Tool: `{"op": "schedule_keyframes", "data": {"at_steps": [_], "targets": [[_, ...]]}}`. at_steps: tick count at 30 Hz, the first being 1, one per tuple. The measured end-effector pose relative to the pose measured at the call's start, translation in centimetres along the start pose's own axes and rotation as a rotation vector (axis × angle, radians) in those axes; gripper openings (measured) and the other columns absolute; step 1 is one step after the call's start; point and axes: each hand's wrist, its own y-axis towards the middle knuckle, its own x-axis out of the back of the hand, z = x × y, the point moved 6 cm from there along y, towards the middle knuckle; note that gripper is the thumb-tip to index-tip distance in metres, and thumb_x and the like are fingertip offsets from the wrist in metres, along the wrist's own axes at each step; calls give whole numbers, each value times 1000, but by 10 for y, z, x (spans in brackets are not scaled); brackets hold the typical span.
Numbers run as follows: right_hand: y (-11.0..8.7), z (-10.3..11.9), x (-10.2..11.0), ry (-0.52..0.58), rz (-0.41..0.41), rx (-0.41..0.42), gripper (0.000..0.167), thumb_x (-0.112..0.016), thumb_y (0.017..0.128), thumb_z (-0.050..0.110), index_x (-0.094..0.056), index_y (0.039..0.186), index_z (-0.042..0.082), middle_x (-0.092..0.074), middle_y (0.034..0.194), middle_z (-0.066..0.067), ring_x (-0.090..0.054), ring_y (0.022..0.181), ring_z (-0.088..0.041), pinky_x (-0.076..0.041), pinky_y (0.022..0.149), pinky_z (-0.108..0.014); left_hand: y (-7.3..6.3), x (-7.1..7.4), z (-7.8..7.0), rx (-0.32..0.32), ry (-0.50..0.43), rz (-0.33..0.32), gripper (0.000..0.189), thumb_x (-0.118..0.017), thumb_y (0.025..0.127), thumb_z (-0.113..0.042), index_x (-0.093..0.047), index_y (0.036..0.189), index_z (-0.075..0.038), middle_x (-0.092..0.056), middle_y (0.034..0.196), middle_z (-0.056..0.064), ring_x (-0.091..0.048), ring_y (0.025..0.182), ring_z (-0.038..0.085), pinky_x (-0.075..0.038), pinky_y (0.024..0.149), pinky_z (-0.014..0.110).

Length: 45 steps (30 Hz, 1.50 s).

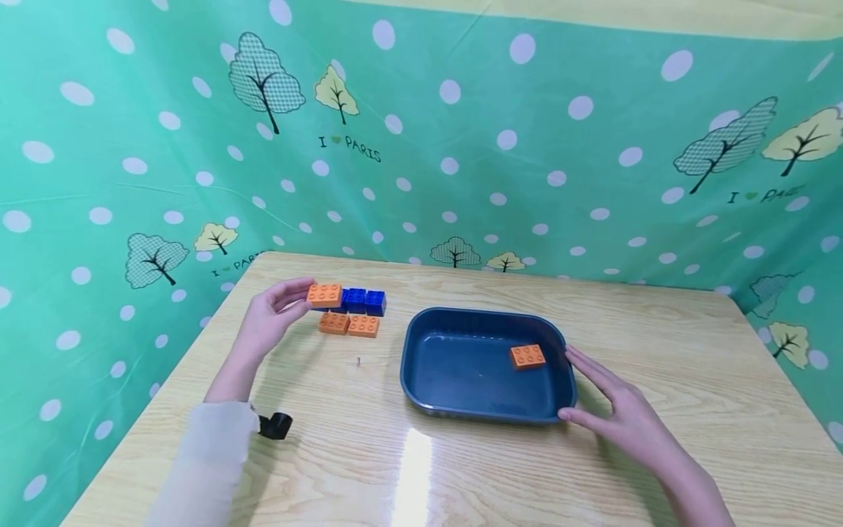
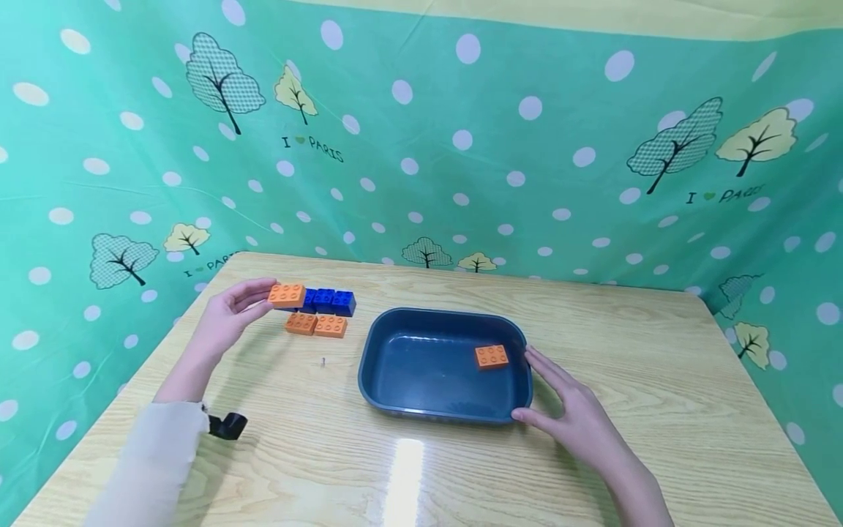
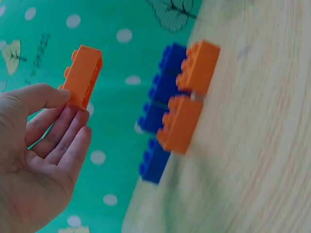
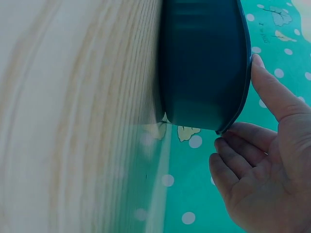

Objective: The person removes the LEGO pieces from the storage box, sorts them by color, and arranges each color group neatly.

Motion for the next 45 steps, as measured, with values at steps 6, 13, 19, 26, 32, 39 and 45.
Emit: {"op": "schedule_keyframes", "data": {"at_steps": [6,13,19,26,32,39,45], "targets": [[0,0,-1,-6,0,4,83,-77,86,39,-36,155,23,-39,159,-15,-39,140,-49,-37,100,-77,-1,14,19,18,36,9,47,-59,101,-17,-47,145,-4,-50,147,21,-53,114,-6,-48,89,2],[0,0,-1,-9,4,4,83,-77,86,40,-35,156,23,-38,159,-15,-39,140,-49,-37,100,-77,4,23,38,53,95,48,49,-57,101,-14,-44,146,0,-48,148,25,-54,131,29,-45,87,-1],[0,0,-1,-2,-2,14,83,-77,86,38,-36,155,23,-39,159,-15,-39,140,-49,-37,100,-77,9,26,56,132,147,95,50,-55,101,-11,-40,149,-2,-45,151,25,-46,138,39,-49,107,24],[0,0,0,-4,-1,13,83,-77,86,39,-35,156,23,-39,159,-15,-39,140,-49,-37,100,-77,15,23,72,169,179,125,49,-53,101,-7,-41,148,-1,-45,150,27,-47,137,41,-44,113,46],[0,-1,-1,-4,2,7,83,-77,86,39,-35,156,23,-38,159,-15,-38,141,-49,-37,101,-77,18,22,80,167,183,124,50,-53,100,-4,-41,148,0,-45,149,28,-47,136,44,-43,113,52],[0,-1,-1,-5,5,2,83,-77,86,39,-35,156,23,-38,159,-15,-39,141,-49,-37,101,-77,19,21,82,178,171,114,50,-53,100,-3,-40,149,-1,-42,152,27,-44,139,44,-40,115,54],[0,0,-1,0,3,6,83,-77,86,38,-35,156,22,-38,159,-16,-38,141,-49,-37,101,-77,19,22,82,158,183,95,48,-52,101,-3,-42,148,-1,-44,151,25,-47,137,41,-48,110,37]]}}
